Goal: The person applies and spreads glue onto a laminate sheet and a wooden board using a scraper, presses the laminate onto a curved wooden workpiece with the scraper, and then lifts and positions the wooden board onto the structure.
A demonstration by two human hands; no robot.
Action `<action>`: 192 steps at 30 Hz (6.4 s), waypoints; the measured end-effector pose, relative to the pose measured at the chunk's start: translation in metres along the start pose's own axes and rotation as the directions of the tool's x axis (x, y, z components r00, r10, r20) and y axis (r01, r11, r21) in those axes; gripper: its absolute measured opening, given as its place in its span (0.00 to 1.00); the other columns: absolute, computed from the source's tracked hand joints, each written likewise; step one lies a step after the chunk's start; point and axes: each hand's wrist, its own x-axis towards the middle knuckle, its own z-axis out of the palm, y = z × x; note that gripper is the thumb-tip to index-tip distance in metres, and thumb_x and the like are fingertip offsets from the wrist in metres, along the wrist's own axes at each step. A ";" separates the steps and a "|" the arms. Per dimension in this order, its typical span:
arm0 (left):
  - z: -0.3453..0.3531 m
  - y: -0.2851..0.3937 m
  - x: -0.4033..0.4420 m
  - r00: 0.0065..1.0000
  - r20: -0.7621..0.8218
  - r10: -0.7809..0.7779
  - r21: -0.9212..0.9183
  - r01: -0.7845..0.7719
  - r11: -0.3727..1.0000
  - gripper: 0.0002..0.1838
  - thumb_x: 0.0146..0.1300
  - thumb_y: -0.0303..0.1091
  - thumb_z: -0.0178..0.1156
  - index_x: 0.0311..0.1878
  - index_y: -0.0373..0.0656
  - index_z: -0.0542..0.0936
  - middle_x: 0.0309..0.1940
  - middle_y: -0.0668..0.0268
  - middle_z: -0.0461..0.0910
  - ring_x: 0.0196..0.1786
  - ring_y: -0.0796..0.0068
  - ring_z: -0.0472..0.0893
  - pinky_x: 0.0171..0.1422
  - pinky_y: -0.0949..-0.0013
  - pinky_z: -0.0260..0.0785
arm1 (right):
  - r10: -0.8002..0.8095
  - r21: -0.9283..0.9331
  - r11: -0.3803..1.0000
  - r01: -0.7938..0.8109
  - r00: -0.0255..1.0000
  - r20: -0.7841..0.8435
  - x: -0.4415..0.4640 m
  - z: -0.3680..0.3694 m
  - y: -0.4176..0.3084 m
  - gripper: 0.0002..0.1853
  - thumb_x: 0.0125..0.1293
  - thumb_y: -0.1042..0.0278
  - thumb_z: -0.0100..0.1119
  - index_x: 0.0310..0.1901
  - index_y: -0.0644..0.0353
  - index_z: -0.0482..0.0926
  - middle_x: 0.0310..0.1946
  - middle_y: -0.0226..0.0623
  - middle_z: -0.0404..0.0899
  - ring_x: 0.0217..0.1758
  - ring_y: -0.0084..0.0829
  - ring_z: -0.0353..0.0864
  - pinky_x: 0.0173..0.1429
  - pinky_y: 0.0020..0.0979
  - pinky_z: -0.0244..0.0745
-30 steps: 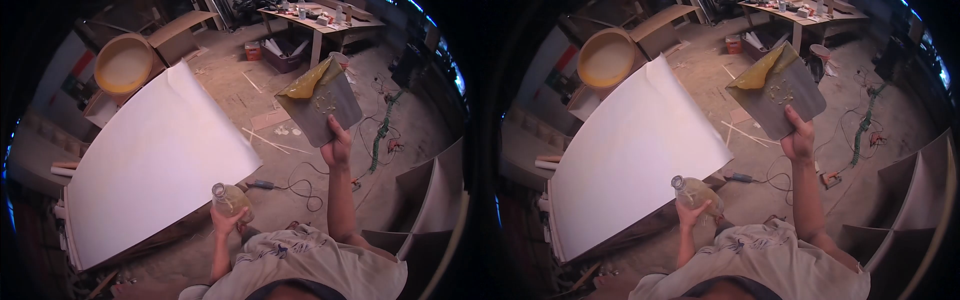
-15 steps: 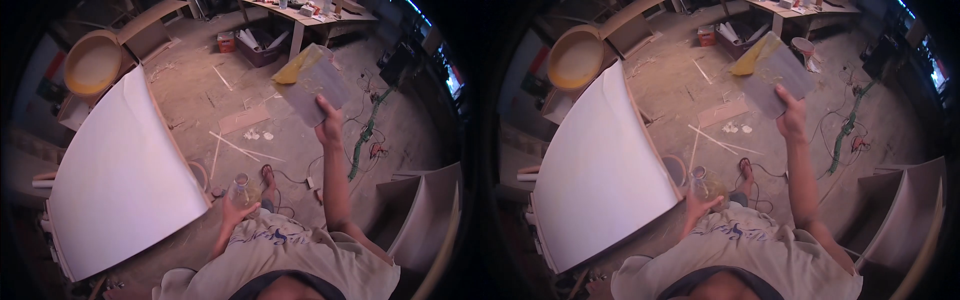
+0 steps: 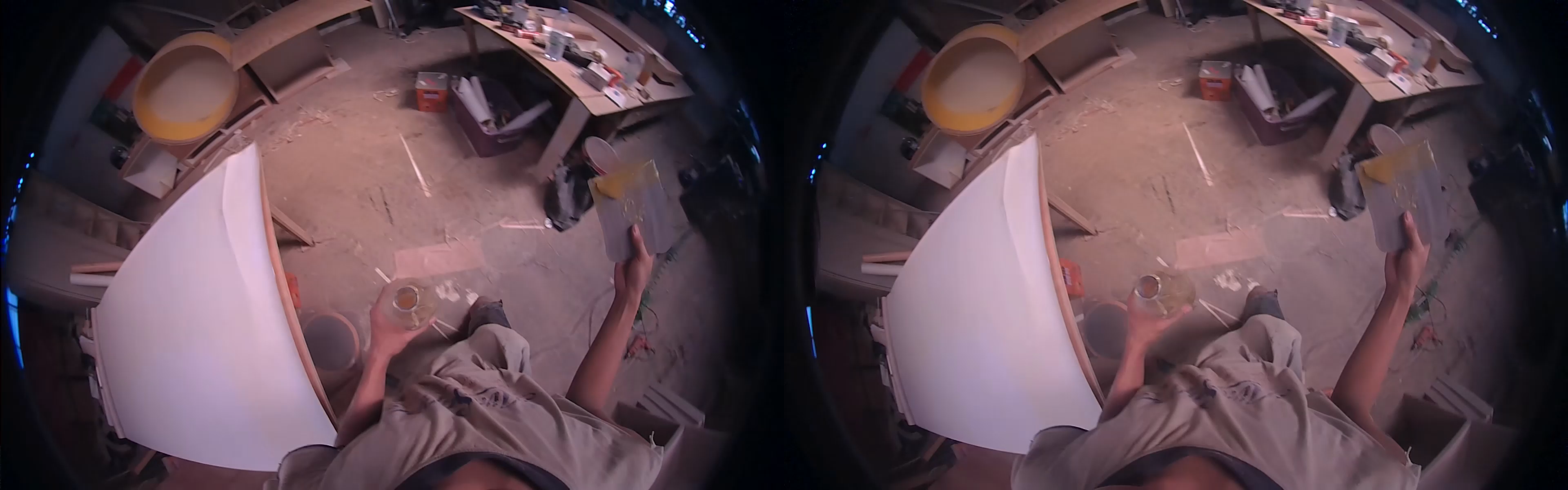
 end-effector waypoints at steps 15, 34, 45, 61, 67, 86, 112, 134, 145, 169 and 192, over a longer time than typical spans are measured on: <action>-0.054 -0.083 0.304 0.774 -0.538 -0.334 -0.160 0.296 0.942 0.31 0.41 0.27 0.78 0.51 0.34 0.76 0.44 0.61 0.82 0.46 0.70 0.81 0.53 0.65 0.74 | 0.369 -0.055 0.917 -0.394 0.789 0.491 0.266 0.454 0.324 0.28 0.60 0.73 0.62 0.62 0.65 0.66 0.55 0.40 0.74 0.57 0.36 0.76 0.62 0.37 0.71; -0.291 -0.225 0.852 0.792 -0.585 -0.178 -0.079 0.162 0.984 0.33 0.41 0.27 0.78 0.53 0.35 0.75 0.45 0.61 0.80 0.47 0.71 0.80 0.53 0.66 0.74 | 0.555 -0.305 0.830 -0.468 0.749 0.361 0.416 0.832 0.641 0.21 0.62 0.75 0.58 0.58 0.66 0.72 0.52 0.38 0.76 0.53 0.33 0.76 0.58 0.33 0.70; -0.411 -0.340 1.096 0.787 -0.568 -0.240 -0.238 0.122 0.963 0.36 0.37 0.29 0.80 0.52 0.36 0.75 0.44 0.63 0.80 0.45 0.68 0.81 0.52 0.63 0.75 | 0.327 -0.435 0.890 -0.136 0.855 0.403 0.579 1.069 0.797 0.15 0.63 0.69 0.60 0.50 0.66 0.78 0.44 0.35 0.80 0.44 0.29 0.78 0.51 0.31 0.72; -0.447 -0.513 1.456 0.960 -0.202 -0.193 -0.217 0.149 0.965 0.37 0.38 0.35 0.80 0.52 0.35 0.75 0.43 0.60 0.81 0.44 0.68 0.81 0.50 0.63 0.74 | 0.302 -0.792 0.461 0.400 0.768 0.564 0.838 1.290 0.846 0.18 0.62 0.59 0.61 0.47 0.66 0.81 0.36 0.31 0.82 0.39 0.23 0.75 0.45 0.29 0.68; -0.420 -0.525 1.558 0.952 -0.197 -0.236 -0.084 0.223 0.971 0.36 0.37 0.35 0.80 0.52 0.34 0.75 0.43 0.58 0.81 0.45 0.65 0.81 0.51 0.62 0.74 | 0.362 -0.810 0.250 0.531 0.724 0.587 0.915 1.344 0.894 0.21 0.61 0.57 0.61 0.48 0.67 0.80 0.35 0.38 0.83 0.38 0.28 0.78 0.45 0.33 0.70; -0.318 -0.495 1.703 0.666 -0.580 -0.469 -0.443 0.225 0.868 0.35 0.44 0.20 0.72 0.58 0.34 0.71 0.55 0.60 0.74 0.58 0.65 0.71 0.65 0.61 0.63 | 0.359 -0.007 0.136 0.991 -0.042 0.932 1.119 1.373 1.143 0.09 0.64 0.68 0.48 0.40 0.62 0.77 0.28 0.50 0.78 0.33 0.48 0.79 0.42 0.48 0.76; -0.307 -0.588 1.682 0.678 -0.504 -0.535 -0.621 0.147 0.770 0.23 0.63 0.21 0.51 0.63 0.39 0.66 0.48 0.61 0.77 0.52 0.62 0.75 0.67 0.60 0.61 | 0.076 0.227 -0.091 0.970 -0.221 0.972 1.146 1.307 1.183 0.06 0.59 0.78 0.50 0.36 0.58 0.76 0.26 0.33 0.75 0.23 0.37 0.70 0.31 0.38 0.70; -0.323 -0.525 1.697 0.752 -0.494 -0.436 -0.554 0.114 0.824 0.32 0.58 0.24 0.58 0.66 0.36 0.60 0.56 0.58 0.70 0.57 0.64 0.71 0.66 0.63 0.61 | 0.885 -0.504 0.151 0.850 0.110 0.452 1.102 1.274 1.033 0.22 0.49 0.76 0.59 0.50 0.53 0.83 0.44 0.48 0.83 0.51 0.42 0.82 0.57 0.39 0.75; -0.315 -0.494 1.704 0.698 -0.492 -0.520 -0.640 0.115 0.760 0.35 0.51 0.19 0.62 0.64 0.38 0.62 0.55 0.61 0.69 0.57 0.67 0.69 0.63 0.63 0.63 | 0.514 -0.357 -0.100 0.929 0.355 0.781 1.151 1.382 1.126 0.17 0.60 0.72 0.51 0.48 0.45 0.84 0.44 0.45 0.82 0.47 0.46 0.81 0.54 0.43 0.75; -0.322 -0.520 1.697 0.734 -0.451 -0.508 -0.677 0.089 0.731 0.35 0.56 0.21 0.59 0.67 0.42 0.57 0.49 0.63 0.73 0.47 0.72 0.74 0.55 0.69 0.66 | 0.710 -0.348 0.051 0.936 0.211 0.672 1.181 1.326 1.103 0.24 0.52 0.80 0.47 0.46 0.45 0.85 0.44 0.42 0.83 0.50 0.44 0.80 0.56 0.41 0.75; -0.302 -0.492 1.710 0.663 -0.580 -0.474 -0.467 0.206 0.860 0.41 0.43 0.21 0.67 0.64 0.33 0.62 0.55 0.58 0.69 0.57 0.64 0.70 0.66 0.61 0.62 | 0.631 -0.529 0.041 0.848 0.388 0.672 1.080 1.435 1.075 0.17 0.61 0.69 0.53 0.51 0.61 0.79 0.40 0.56 0.81 0.49 0.50 0.80 0.56 0.43 0.74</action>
